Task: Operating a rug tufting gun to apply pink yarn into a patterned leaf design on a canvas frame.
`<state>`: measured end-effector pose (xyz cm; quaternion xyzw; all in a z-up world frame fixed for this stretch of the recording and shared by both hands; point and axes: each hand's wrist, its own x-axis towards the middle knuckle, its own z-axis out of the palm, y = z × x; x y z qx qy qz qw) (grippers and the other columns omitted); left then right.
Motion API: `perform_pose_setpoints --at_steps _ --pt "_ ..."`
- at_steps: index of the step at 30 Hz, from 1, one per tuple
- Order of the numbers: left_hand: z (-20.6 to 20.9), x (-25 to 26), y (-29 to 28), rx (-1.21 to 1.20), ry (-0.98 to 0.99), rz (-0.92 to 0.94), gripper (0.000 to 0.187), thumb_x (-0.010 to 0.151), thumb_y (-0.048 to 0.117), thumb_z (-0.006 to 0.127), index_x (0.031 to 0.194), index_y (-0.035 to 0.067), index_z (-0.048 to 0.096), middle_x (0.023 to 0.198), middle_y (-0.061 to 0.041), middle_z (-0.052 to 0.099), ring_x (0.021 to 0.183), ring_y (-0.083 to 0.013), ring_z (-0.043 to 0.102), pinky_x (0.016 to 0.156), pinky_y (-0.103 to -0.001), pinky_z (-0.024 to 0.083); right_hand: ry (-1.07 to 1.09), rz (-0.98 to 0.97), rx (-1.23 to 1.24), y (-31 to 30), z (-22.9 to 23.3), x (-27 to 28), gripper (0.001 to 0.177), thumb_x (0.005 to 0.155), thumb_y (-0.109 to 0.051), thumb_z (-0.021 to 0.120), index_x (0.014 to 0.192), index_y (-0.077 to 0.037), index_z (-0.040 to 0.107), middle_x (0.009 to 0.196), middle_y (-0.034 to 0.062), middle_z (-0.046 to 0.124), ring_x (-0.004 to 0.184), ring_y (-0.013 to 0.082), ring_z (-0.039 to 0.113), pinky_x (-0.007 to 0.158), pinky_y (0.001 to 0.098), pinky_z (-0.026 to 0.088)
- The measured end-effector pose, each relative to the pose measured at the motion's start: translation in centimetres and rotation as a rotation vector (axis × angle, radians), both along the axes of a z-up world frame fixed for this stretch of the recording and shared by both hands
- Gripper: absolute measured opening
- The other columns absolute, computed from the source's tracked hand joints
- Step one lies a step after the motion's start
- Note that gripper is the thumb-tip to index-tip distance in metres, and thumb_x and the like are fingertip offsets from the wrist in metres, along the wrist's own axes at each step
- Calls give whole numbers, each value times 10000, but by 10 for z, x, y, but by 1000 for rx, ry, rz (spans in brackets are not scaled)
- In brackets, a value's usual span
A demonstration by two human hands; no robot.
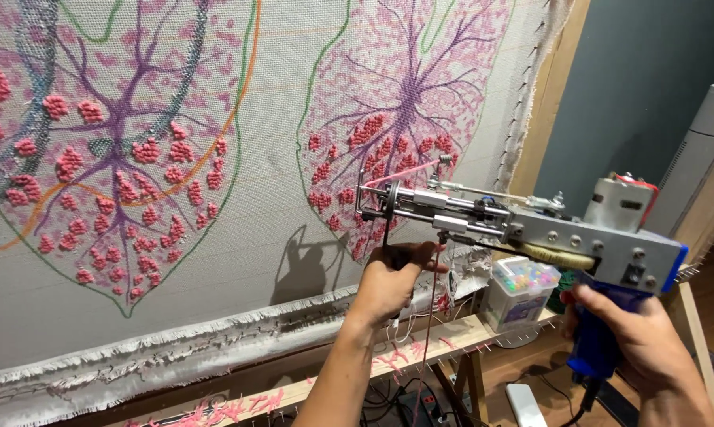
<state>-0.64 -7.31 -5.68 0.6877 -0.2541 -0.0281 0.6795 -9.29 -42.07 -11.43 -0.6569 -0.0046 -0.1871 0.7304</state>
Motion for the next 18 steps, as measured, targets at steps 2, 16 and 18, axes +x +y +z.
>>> perform_pose_setpoints --at_steps 2,16,18 --pt "-5 4 -6 -98 -49 2 268 1017 231 588 1197 163 774 943 3 814 430 5 333 377 -221 252 25 -260 -94 33 33 -14 449 931 -259 718 1167 114 636 926 200 689 742 302 679 633 453 583" --pt "-17 12 -28 -161 -183 -112 340 1041 354 628 1178 86 787 981 -81 816 817 -62 680 741 -228 525 234 -65 73 -3 30 -57 598 1004 -408 595 1331 93 601 892 235 643 748 337 661 653 479 546" --pt "-12 6 -29 -204 -138 -170 354 1031 375 630 1167 85 781 965 -84 811 812 -79 695 714 -253 543 189 -6 101 -11 16 -58 611 1006 -413 603 1316 113 585 852 222 624 688 321 633 606 470 538"
